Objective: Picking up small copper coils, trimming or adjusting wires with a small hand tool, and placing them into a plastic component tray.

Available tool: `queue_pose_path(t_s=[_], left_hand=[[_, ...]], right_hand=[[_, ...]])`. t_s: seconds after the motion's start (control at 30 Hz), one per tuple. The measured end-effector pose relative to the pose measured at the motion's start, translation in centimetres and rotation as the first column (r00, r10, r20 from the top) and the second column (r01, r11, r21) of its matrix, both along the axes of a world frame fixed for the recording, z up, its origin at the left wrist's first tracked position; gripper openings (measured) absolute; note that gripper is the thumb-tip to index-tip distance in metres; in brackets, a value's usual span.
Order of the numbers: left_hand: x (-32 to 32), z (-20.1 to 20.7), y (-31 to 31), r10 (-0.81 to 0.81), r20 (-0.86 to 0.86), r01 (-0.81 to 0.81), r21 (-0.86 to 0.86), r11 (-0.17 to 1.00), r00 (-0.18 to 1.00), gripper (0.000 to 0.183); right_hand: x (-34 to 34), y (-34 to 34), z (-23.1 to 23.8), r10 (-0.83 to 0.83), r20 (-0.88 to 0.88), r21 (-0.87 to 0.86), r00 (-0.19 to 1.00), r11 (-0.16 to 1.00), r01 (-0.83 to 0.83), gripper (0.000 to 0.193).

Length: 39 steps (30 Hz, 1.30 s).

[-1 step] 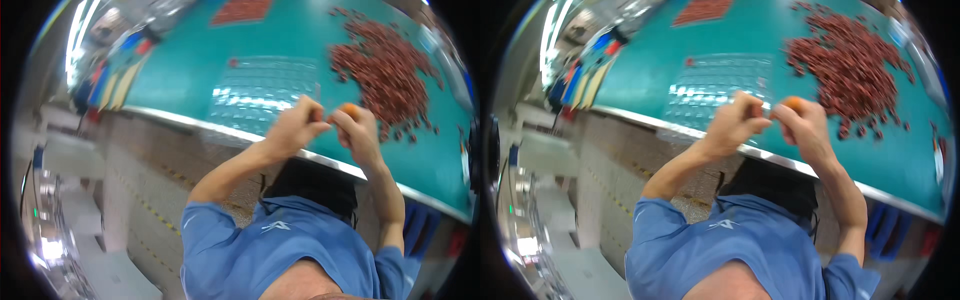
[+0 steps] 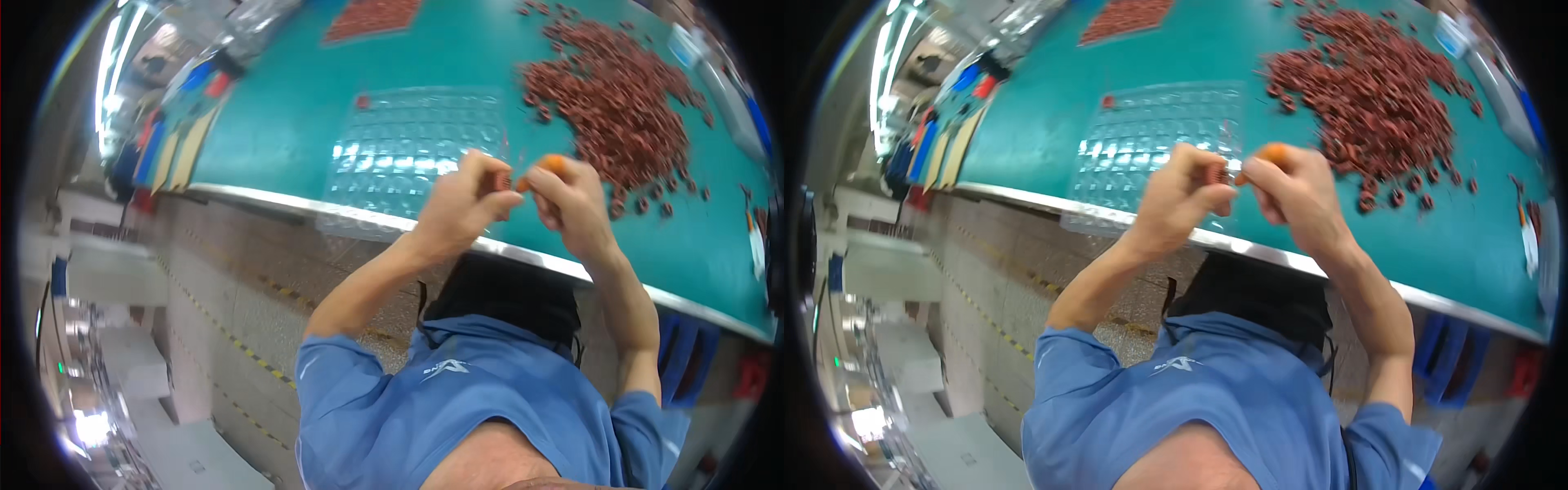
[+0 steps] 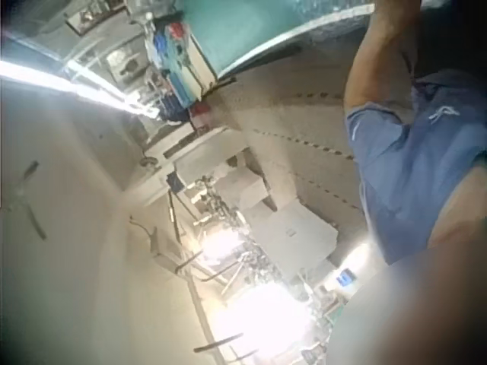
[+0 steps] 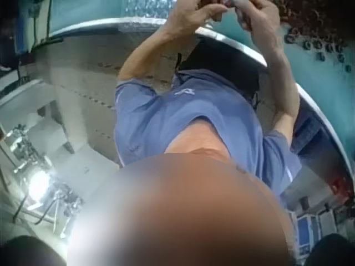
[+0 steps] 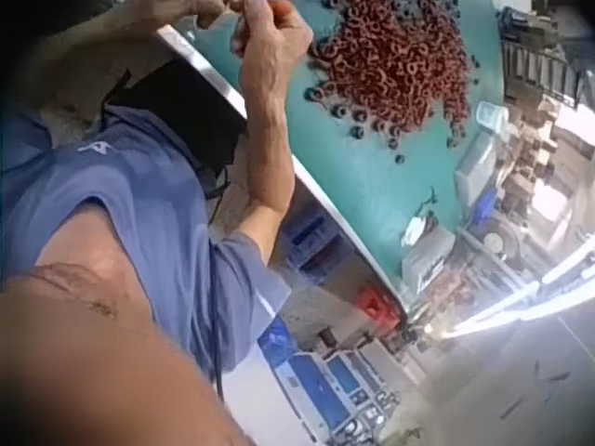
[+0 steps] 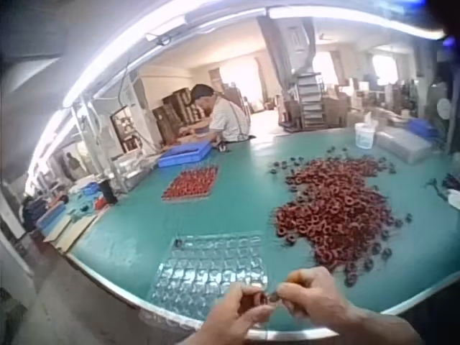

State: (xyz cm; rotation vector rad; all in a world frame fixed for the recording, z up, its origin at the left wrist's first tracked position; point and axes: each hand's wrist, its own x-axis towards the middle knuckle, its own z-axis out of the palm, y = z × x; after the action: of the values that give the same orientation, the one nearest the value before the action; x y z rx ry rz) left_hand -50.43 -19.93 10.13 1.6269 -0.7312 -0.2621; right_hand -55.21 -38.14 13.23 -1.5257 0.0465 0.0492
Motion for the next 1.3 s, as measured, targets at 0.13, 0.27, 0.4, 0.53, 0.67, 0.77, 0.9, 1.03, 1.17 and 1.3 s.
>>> queue_pose_path(t_s=[0.13,0.27,0.4,0.53,0.67,0.77,0.9,1.03,1.17,1.3], left_hand=[[-0.7,-1.0,-0.8,-0.197,-0.151,0.104,-0.474,0.874,0.969,0.027],[-0.7,-1.3,-0.9,-0.19,-0.169,0.089,-0.473,0.877,0.967,0.029],[-0.5,-0.6,-0.6,-0.08,-0.186,0.007,-0.365,0.931,0.979,0.031],[-0.9,0.0,2.3,-0.017,-0.129,-0.018,-0.27,0.963,0.991,0.033],[-0.3,-2.0,-1.0,-0.01,-0.196,-0.063,-0.36,0.931,0.981,0.014],[-1.2,-2.4,-0.5,0.024,-0.205,-0.104,-0.388,0.916,0.979,0.01],[-2.3,-2.1,1.3,0.063,-0.21,-0.142,-0.382,0.913,0.976,0.013],[-0.4,-3.3,1.4,0.305,0.183,-0.281,-0.143,0.949,0.935,0.034],[0.6,-5.0,4.8,0.264,0.765,-0.626,0.224,0.747,0.588,0.048],[1.1,-4.4,4.5,0.071,0.717,-0.551,0.464,0.693,0.694,0.044]], right_hand=[[0.8,-0.6,-0.4,0.079,-0.048,0.283,0.996,0.957,-0.062,0.022],[1.0,-1.1,-0.5,0.103,-0.004,0.131,0.995,0.986,-0.102,0.024],[1.5,-0.3,-0.5,0.043,0.114,-0.081,0.993,0.996,-0.034,0.034],[2.1,2.0,-0.7,0.124,0.15,0.015,0.981,0.992,-0.127,0.044],[0.8,1.8,-0.8,-0.051,0.263,-0.139,0.964,0.986,0.09,0.034],[0.7,2.5,-2.5,-0.04,0.33,0.009,0.943,0.999,0.04,0.027],[1.1,4.0,-2.1,0.042,0.265,0.047,0.963,0.997,-0.056,0.028],[3.1,2.7,-1.5,0.067,0.334,-0.125,0.94,0.992,-0.026,0.025],[8.6,3.6,2.1,0.126,0.414,-0.322,0.901,0.947,0.015,0.026],[17.8,3.5,0.5,0.117,0.402,-0.249,0.908,0.968,-0.015,0.026]])
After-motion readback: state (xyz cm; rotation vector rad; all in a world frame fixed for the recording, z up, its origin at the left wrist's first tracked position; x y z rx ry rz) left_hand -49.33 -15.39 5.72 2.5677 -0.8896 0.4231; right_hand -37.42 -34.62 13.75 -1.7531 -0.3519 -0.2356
